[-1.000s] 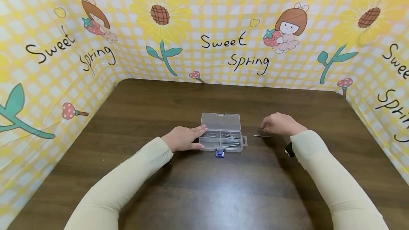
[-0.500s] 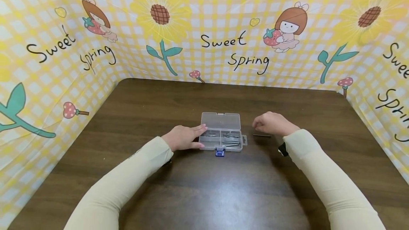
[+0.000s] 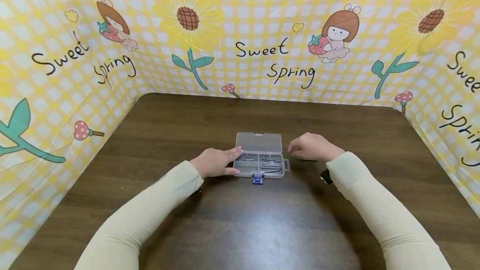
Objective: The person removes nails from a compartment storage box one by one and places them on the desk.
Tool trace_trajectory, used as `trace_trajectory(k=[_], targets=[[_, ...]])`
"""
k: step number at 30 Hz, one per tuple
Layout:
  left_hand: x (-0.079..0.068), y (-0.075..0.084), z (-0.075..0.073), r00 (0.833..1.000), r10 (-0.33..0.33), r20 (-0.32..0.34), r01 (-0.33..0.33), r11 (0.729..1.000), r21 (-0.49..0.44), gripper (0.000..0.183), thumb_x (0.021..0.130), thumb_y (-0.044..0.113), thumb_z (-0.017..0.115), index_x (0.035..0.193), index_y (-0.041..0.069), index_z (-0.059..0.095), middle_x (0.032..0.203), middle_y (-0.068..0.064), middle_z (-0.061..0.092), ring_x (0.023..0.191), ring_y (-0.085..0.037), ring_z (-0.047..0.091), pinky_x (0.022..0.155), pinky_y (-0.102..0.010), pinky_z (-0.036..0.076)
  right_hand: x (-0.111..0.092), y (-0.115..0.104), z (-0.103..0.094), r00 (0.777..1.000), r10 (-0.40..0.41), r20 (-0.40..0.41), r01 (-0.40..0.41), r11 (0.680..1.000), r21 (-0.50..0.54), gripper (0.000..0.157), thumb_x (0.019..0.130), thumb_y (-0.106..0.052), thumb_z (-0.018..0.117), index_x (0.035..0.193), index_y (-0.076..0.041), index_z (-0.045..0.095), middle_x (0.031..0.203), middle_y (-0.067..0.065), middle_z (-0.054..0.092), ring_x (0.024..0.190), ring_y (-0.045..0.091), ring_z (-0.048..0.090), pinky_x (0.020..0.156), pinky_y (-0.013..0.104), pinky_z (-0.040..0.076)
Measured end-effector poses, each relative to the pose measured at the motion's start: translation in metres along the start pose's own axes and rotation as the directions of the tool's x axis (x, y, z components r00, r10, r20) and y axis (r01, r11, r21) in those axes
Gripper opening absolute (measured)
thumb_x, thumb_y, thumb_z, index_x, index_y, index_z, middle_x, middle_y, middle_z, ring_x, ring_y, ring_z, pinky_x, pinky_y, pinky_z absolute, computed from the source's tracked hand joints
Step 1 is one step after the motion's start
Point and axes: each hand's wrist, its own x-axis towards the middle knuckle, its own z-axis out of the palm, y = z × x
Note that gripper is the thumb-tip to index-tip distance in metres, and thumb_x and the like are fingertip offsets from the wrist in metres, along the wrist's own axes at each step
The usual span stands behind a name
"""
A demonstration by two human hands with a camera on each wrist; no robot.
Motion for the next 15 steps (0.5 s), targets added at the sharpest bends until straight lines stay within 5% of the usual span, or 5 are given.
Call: trace_trajectory(k=[15], targets=[[0.000, -0.001, 0.002, 1.000, 0.015, -0.012, -0.015, 1.000, -0.013, 0.072, 0.094, 0.051, 0.052, 0.150, 0.010, 0.033, 0.154, -0.005, 0.031, 0.061, -0.020, 0.061, 0.062, -0.033, 0.048, 0.004, -0.024, 0.011, 0.996, -0.084, 0.005, 0.084, 0.996, 0.008, 0.010, 0.087, -0.010, 0.067, 0.093, -0.009, 0.075, 0.085, -0.004, 0.070, 0.069, 0.006, 0.059, 0.068, 0.031, 0.051]])
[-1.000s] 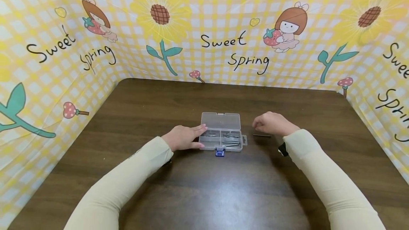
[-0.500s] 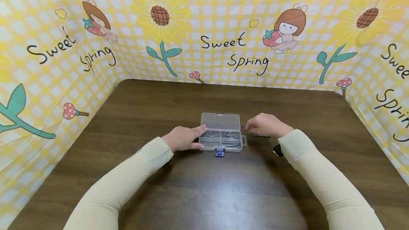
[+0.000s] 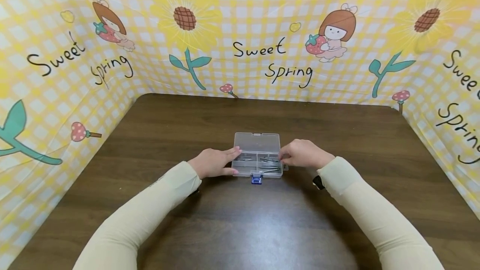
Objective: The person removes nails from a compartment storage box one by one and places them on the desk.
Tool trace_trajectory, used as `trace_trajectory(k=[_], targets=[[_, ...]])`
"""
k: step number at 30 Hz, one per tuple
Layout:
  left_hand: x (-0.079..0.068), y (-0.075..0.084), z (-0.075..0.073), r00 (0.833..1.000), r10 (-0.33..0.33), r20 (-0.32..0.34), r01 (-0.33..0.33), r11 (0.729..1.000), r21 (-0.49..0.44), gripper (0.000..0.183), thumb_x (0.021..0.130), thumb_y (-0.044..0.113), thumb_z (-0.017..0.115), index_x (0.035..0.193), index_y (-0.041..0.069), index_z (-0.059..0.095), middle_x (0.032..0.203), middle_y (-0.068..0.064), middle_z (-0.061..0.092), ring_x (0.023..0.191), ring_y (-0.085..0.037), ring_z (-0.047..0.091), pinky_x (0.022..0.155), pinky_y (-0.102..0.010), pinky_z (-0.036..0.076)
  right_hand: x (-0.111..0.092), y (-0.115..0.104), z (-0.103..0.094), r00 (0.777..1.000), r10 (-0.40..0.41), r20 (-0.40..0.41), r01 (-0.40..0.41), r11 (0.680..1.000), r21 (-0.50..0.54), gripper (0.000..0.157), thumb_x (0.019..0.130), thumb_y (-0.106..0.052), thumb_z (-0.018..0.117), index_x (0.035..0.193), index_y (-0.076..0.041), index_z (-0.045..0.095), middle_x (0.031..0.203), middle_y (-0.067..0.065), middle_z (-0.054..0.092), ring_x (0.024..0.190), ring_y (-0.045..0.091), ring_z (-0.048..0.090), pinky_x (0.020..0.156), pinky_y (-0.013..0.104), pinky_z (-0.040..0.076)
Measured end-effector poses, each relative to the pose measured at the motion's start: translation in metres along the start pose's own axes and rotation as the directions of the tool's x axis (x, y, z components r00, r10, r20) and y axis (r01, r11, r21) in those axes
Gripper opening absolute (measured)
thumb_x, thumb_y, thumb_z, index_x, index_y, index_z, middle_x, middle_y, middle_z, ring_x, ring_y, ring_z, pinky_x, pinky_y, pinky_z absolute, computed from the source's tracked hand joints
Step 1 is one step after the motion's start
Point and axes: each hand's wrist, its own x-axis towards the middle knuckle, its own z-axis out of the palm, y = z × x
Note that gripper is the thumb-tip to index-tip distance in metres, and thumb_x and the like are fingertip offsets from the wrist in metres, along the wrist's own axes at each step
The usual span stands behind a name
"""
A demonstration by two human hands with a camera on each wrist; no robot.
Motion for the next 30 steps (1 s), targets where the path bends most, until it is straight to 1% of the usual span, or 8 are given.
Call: trace_trajectory(k=[3, 5, 8, 12, 16, 20, 24, 30], targets=[[-0.003, -0.003, 0.001, 1.000, -0.005, 0.001, 0.005, 1.000, -0.006, 0.073, 0.094, 0.051, 0.052, 0.150, 0.009, 0.033, 0.154, -0.005, 0.030, 0.055, -0.018, 0.057, 0.058, -0.031, 0.046, 0.004, -0.005, 0.006, 0.999, -0.038, -0.019, 0.038, 0.999, -0.017, 0.011, 0.087, -0.008, 0.065, 0.092, -0.010, 0.075, 0.084, -0.005, 0.070, 0.066, 0.005, 0.057, 0.065, 0.029, 0.050], [-0.005, -0.005, 0.002, 1.000, -0.008, -0.002, 0.008, 1.000, -0.011, 0.073, 0.094, 0.050, 0.052, 0.150, 0.008, 0.033, 0.154, -0.006, 0.030, 0.059, -0.019, 0.060, 0.059, -0.031, 0.046, 0.008, -0.009, 0.010, 0.998, -0.053, -0.039, 0.051, 0.998, -0.048, 0.012, 0.087, -0.009, 0.065, 0.091, -0.012, 0.075, 0.084, -0.005, 0.071, 0.066, 0.006, 0.059, 0.064, 0.030, 0.050], [-0.007, -0.006, 0.002, 1.000, -0.005, -0.012, 0.005, 1.000, -0.025, 0.073, 0.094, 0.050, 0.053, 0.149, 0.007, 0.034, 0.154, -0.007, 0.031, 0.080, -0.023, 0.067, 0.064, -0.032, 0.048, 0.011, -0.013, 0.017, 0.997, -0.061, -0.055, 0.054, 0.991, -0.122, 0.009, 0.087, -0.014, 0.068, 0.090, -0.016, 0.076, 0.083, -0.006, 0.071, 0.069, 0.008, 0.063, 0.063, 0.030, 0.051], [-0.008, -0.006, 0.004, 1.000, -0.001, -0.018, 0.000, 0.999, -0.042, 0.073, 0.094, 0.049, 0.053, 0.149, 0.005, 0.033, 0.153, -0.009, 0.031, 0.097, -0.026, 0.066, 0.069, -0.033, 0.050, 0.012, -0.018, 0.024, 0.994, -0.087, -0.069, 0.070, 0.973, -0.219, 0.006, 0.085, -0.020, 0.070, 0.086, -0.020, 0.076, 0.079, -0.009, 0.071, 0.071, 0.010, 0.066, 0.060, 0.030, 0.051], [-0.007, -0.004, 0.005, 1.000, 0.000, -0.016, -0.001, 0.999, -0.047, 0.073, 0.094, 0.048, 0.054, 0.149, 0.005, 0.033, 0.153, -0.009, 0.030, 0.093, -0.026, 0.067, 0.069, -0.034, 0.050, 0.012, -0.020, 0.027, 0.994, -0.080, -0.072, 0.059, 0.964, -0.261, 0.005, 0.084, -0.021, 0.071, 0.084, -0.021, 0.076, 0.077, -0.009, 0.070, 0.071, 0.013, 0.066, 0.057, 0.032, 0.050], [-0.003, -0.003, 0.007, 1.000, 0.008, -0.017, -0.009, 0.999, -0.048, 0.073, 0.094, 0.049, 0.054, 0.149, 0.006, 0.033, 0.154, -0.008, 0.030, 0.089, -0.026, 0.067, 0.068, -0.034, 0.050, 0.011, -0.020, 0.026, 1.000, -0.021, -0.015, 0.017, 0.967, -0.253, 0.006, 0.083, -0.016, 0.071, 0.082, -0.021, 0.074, 0.079, -0.009, 0.069, 0.072, 0.014, 0.065, 0.058, 0.033, 0.050], [0.001, -0.003, 0.008, 1.000, 0.007, -0.023, -0.008, 1.000, -0.030, 0.074, 0.093, 0.050, 0.053, 0.149, 0.007, 0.034, 0.154, -0.007, 0.030, 0.080, -0.024, 0.067, 0.066, -0.033, 0.049, 0.011, -0.023, 0.024, 1.000, -0.001, 0.017, 0.005, 0.967, -0.253, 0.013, 0.082, -0.009, 0.069, 0.079, -0.020, 0.073, 0.080, -0.009, 0.069, 0.070, 0.013, 0.063, 0.059, 0.033, 0.050], [0.002, -0.002, 0.005, 1.000, 0.020, -0.017, -0.021, 1.000, -0.022, 0.073, 0.093, 0.050, 0.053, 0.149, 0.006, 0.034, 0.153, -0.008, 0.030, 0.079, -0.025, 0.067, 0.068, -0.034, 0.050, 0.013, -0.027, 0.024, 1.000, 0.018, 0.009, -0.015, 0.963, -0.268, 0.023, 0.081, -0.005, 0.067, 0.063, -0.021, 0.066, 0.064, -0.009, 0.061, 0.057, 0.012, 0.052, 0.051, 0.033, 0.045]])
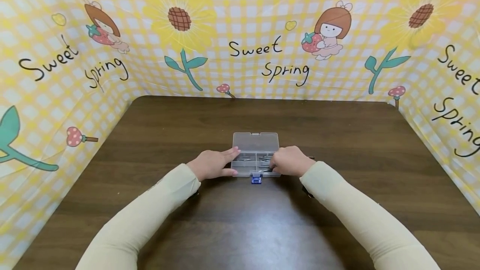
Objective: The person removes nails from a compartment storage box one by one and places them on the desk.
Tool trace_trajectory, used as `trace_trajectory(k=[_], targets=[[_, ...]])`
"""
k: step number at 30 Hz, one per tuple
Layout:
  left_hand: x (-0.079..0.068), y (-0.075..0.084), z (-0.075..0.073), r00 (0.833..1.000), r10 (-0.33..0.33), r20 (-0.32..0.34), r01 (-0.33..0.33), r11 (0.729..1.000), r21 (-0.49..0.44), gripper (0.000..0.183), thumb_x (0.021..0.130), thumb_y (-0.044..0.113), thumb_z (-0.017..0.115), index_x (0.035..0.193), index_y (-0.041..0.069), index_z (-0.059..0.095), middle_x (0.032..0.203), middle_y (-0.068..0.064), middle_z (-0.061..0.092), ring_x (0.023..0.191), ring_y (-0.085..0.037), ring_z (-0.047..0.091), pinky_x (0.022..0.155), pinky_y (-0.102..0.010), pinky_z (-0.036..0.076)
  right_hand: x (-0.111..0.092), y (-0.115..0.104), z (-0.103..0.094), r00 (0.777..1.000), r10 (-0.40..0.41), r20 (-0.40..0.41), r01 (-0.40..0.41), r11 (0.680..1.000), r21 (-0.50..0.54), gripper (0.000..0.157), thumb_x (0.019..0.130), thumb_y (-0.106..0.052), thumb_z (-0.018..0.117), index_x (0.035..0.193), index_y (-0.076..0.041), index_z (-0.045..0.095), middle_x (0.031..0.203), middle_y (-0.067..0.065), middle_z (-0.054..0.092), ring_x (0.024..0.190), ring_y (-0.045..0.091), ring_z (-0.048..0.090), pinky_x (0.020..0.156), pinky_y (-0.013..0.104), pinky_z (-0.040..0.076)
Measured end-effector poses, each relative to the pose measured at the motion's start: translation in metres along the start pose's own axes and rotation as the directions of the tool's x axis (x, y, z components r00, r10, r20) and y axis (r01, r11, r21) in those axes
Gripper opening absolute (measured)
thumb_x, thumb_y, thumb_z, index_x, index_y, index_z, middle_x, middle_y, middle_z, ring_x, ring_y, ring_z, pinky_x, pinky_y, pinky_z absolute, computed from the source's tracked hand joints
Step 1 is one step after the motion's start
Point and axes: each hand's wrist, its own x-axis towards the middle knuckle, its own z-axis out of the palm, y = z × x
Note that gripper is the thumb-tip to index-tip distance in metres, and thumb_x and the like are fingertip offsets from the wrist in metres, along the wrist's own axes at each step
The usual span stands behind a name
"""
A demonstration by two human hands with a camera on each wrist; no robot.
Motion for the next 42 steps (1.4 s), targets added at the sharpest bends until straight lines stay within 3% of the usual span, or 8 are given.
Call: trace_trajectory(k=[8, 15, 18, 25, 31, 38, 42], targets=[[-0.0014, -0.0008, 0.0007, 1.000, -0.014, -0.001, 0.014, 1.000, 0.000, 0.073, 0.094, 0.050, 0.053, 0.149, 0.006, 0.035, 0.153, -0.007, 0.031, 0.099, -0.026, 0.066, 0.076, -0.036, 0.051, 0.0066, 0.0001, -0.0016, 0.998, 0.018, 0.053, -0.017, 1.000, -0.021, 0.023, 0.082, -0.011, 0.069, 0.062, -0.020, 0.064, 0.062, -0.007, 0.056, 0.054, 0.010, 0.047, 0.051, 0.034, 0.046], [-0.0005, -0.0003, 0.0010, 1.000, -0.001, -0.020, 0.001, 1.000, 0.002, 0.073, 0.093, 0.050, 0.053, 0.148, 0.006, 0.035, 0.153, -0.008, 0.031, 0.083, -0.026, 0.067, 0.070, -0.036, 0.051, 0.0067, -0.0002, -0.0029, 0.995, 0.050, 0.087, -0.051, 0.999, 0.000, 0.032, 0.081, -0.008, 0.066, 0.055, -0.020, 0.053, 0.058, -0.010, 0.043, 0.054, 0.009, 0.036, 0.049, 0.028, 0.036], [-0.0004, -0.0005, 0.0015, 1.000, 0.001, -0.015, -0.001, 1.000, 0.001, 0.073, 0.093, 0.050, 0.053, 0.149, 0.006, 0.035, 0.153, -0.008, 0.031, 0.082, -0.025, 0.067, 0.070, -0.036, 0.051, 0.0066, -0.0010, -0.0034, 0.994, 0.042, 0.097, -0.042, 0.999, -0.006, 0.032, 0.081, -0.008, 0.066, 0.055, -0.020, 0.052, 0.058, -0.010, 0.043, 0.054, 0.009, 0.036, 0.049, 0.029, 0.037], [0.0004, -0.0008, -0.0011, 1.000, 0.012, -0.024, -0.012, 1.000, -0.003, 0.074, 0.093, 0.049, 0.054, 0.149, 0.005, 0.034, 0.153, -0.009, 0.031, 0.061, -0.022, 0.061, 0.067, -0.034, 0.050, 0.0072, -0.0006, -0.0057, 0.996, 0.022, 0.090, -0.020, 0.999, -0.026, 0.029, 0.080, -0.007, 0.065, 0.055, -0.019, 0.056, 0.058, -0.010, 0.046, 0.054, 0.009, 0.040, 0.051, 0.030, 0.041], [0.0000, 0.0002, -0.0019, 1.000, 0.013, -0.023, -0.013, 1.000, -0.005, 0.073, 0.093, 0.048, 0.054, 0.148, 0.005, 0.035, 0.152, -0.009, 0.032, 0.069, -0.024, 0.065, 0.070, -0.035, 0.050, 0.0088, 0.0002, -0.0034, 0.996, 0.011, 0.092, -0.011, 1.000, -0.001, 0.033, 0.077, -0.003, 0.062, 0.052, -0.019, 0.049, 0.056, -0.010, 0.040, 0.053, 0.009, 0.035, 0.049, 0.028, 0.035], [0.0001, 0.0022, -0.0016, 1.000, 0.016, -0.021, -0.016, 1.000, 0.010, 0.073, 0.093, 0.049, 0.054, 0.148, 0.005, 0.036, 0.152, -0.010, 0.033, 0.061, -0.022, 0.061, 0.072, -0.036, 0.051, 0.0086, -0.0003, -0.0017, 0.996, 0.000, 0.089, -0.001, 1.000, 0.012, 0.036, 0.077, 0.000, 0.059, 0.051, -0.019, 0.042, 0.056, -0.009, 0.034, 0.053, 0.009, 0.030, 0.049, 0.026, 0.029], [-0.0010, 0.0038, -0.0020, 1.000, 0.007, -0.017, -0.007, 1.000, 0.012, 0.073, 0.093, 0.049, 0.054, 0.148, 0.005, 0.036, 0.152, -0.009, 0.033, 0.075, -0.025, 0.066, 0.076, -0.036, 0.051, 0.0071, -0.0003, -0.0008, 0.997, -0.009, 0.071, 0.007, 1.000, 0.027, 0.035, 0.077, 0.001, 0.058, 0.051, -0.018, 0.044, 0.056, -0.009, 0.035, 0.053, 0.009, 0.031, 0.050, 0.027, 0.031]])
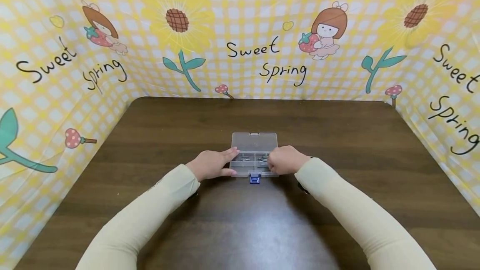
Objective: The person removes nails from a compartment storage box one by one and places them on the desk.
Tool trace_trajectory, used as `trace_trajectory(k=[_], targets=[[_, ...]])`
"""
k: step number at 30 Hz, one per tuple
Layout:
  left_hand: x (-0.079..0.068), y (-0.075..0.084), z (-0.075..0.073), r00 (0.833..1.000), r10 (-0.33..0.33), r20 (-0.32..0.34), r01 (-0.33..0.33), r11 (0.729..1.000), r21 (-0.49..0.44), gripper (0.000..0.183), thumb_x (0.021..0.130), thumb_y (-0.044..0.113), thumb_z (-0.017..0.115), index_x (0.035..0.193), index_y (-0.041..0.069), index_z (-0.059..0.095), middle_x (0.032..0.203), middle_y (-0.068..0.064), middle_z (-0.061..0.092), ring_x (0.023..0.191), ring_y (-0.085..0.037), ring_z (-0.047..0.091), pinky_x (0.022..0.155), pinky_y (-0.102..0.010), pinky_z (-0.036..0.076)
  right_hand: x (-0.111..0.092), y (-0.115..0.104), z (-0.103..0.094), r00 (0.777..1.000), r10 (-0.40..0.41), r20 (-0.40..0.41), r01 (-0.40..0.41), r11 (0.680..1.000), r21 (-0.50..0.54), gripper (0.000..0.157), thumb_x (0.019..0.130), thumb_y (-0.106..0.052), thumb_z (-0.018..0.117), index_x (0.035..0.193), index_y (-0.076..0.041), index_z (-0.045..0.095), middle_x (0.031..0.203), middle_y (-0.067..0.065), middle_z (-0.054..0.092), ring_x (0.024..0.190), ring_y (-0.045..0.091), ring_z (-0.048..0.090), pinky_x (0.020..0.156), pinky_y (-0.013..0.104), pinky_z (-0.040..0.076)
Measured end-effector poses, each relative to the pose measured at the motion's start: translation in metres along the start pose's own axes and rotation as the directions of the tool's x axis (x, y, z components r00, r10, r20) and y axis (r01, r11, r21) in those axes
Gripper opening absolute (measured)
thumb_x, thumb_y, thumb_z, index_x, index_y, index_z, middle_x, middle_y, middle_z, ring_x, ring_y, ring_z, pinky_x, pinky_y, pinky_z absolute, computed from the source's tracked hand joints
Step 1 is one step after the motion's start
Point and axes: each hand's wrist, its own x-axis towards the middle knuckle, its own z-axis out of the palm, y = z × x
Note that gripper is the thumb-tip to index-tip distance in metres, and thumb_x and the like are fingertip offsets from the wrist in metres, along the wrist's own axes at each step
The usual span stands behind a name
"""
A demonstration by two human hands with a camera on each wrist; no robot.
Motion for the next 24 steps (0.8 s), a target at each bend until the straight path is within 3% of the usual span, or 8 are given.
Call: trace_trajectory(k=[5, 11, 15, 24], targets=[[0.000, -0.002, 0.001, 1.000, -0.006, 0.019, 0.006, 1.000, -0.002, 0.073, 0.093, 0.050, 0.054, 0.148, 0.005, 0.036, 0.152, -0.009, 0.033, 0.099, -0.027, 0.066, 0.082, -0.037, 0.050, 0.002, 0.004, 0.000, 0.999, -0.012, 0.039, 0.010, 0.998, 0.067, 0.037, 0.078, 0.001, 0.056, 0.052, -0.019, 0.039, 0.056, -0.010, 0.030, 0.054, 0.008, 0.029, 0.050, 0.025, 0.027], [0.003, -0.001, 0.002, 1.000, 0.004, -0.004, -0.004, 1.000, 0.000, 0.072, 0.093, 0.049, 0.054, 0.147, 0.005, 0.037, 0.151, -0.009, 0.034, 0.092, -0.027, 0.066, 0.080, -0.037, 0.050, 0.002, 0.012, -0.007, 0.993, 0.007, 0.122, -0.035, 0.974, 0.226, 0.034, 0.080, 0.000, 0.056, 0.054, -0.018, 0.044, 0.057, -0.010, 0.033, 0.055, 0.006, 0.030, 0.052, 0.023, 0.025], [0.004, 0.000, 0.001, 1.000, 0.010, -0.002, -0.010, 1.000, -0.012, 0.072, 0.093, 0.048, 0.055, 0.147, 0.003, 0.037, 0.151, -0.010, 0.035, 0.102, -0.028, 0.064, 0.084, -0.038, 0.049, 0.001, 0.017, -0.012, 0.991, -0.017, 0.135, -0.025, 0.953, 0.302, 0.032, 0.081, 0.001, 0.055, 0.055, -0.017, 0.046, 0.055, -0.010, 0.034, 0.052, 0.006, 0.030, 0.052, 0.022, 0.026], [0.001, 0.001, -0.001, 1.000, -0.017, 0.019, 0.017, 1.000, -0.017, 0.072, 0.093, 0.049, 0.054, 0.148, 0.006, 0.036, 0.152, -0.007, 0.033, 0.115, -0.027, 0.058, 0.090, -0.039, 0.047, 0.001, 0.019, -0.023, 0.994, -0.030, 0.105, -0.003, 0.954, 0.300, 0.025, 0.081, -0.001, 0.056, 0.060, -0.014, 0.057, 0.055, -0.010, 0.040, 0.052, 0.005, 0.035, 0.052, 0.021, 0.030]])
